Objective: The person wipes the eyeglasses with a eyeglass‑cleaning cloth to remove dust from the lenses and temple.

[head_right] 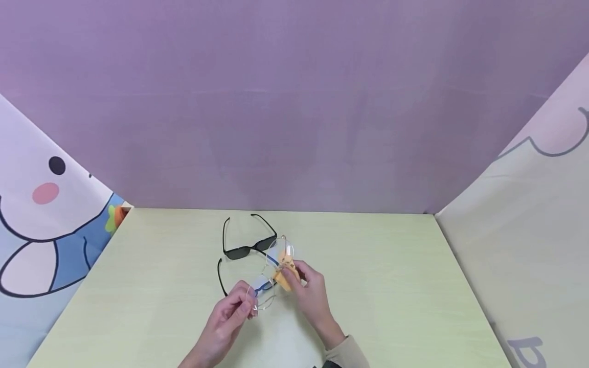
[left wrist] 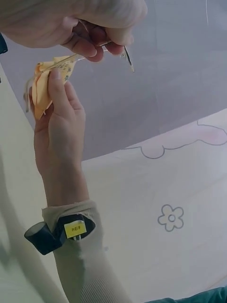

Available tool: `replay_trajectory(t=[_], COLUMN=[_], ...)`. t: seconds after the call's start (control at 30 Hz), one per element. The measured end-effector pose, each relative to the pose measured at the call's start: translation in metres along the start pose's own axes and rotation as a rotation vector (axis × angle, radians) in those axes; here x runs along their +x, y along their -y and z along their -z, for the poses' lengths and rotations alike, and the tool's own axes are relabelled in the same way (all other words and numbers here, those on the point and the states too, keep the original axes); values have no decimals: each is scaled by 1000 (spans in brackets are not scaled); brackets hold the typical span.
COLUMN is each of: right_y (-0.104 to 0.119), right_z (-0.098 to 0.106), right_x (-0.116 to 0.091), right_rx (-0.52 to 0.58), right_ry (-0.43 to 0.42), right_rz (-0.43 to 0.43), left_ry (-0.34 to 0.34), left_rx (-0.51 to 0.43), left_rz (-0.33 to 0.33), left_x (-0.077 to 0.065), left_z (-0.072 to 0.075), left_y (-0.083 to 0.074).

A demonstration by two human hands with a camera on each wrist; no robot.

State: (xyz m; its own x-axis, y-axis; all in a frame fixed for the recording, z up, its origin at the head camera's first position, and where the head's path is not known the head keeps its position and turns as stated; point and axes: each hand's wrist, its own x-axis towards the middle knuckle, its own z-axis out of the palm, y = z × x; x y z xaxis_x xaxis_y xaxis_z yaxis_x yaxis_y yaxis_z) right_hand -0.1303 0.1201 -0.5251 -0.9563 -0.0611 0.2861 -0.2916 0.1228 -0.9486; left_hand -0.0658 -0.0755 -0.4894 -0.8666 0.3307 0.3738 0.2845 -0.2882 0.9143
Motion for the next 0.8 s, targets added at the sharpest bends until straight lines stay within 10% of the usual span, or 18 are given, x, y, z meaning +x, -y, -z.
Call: replay_trajectory(t=[0.37,0.67,0.8], right_y=[-2,-3,-4], right_z=[2,4,3], right_x=[0,2,2], right_rx=[-82,-113,-123], right_ry=[33,53,65], right_rz=[-110,-131,-111], left_ry=[-50,-4,-27], left_rx=[77,122,121], left_rz=[104,-51,17], left_x=[-2,1,0], left_z=[2,0,0], left_y=[2,4,4])
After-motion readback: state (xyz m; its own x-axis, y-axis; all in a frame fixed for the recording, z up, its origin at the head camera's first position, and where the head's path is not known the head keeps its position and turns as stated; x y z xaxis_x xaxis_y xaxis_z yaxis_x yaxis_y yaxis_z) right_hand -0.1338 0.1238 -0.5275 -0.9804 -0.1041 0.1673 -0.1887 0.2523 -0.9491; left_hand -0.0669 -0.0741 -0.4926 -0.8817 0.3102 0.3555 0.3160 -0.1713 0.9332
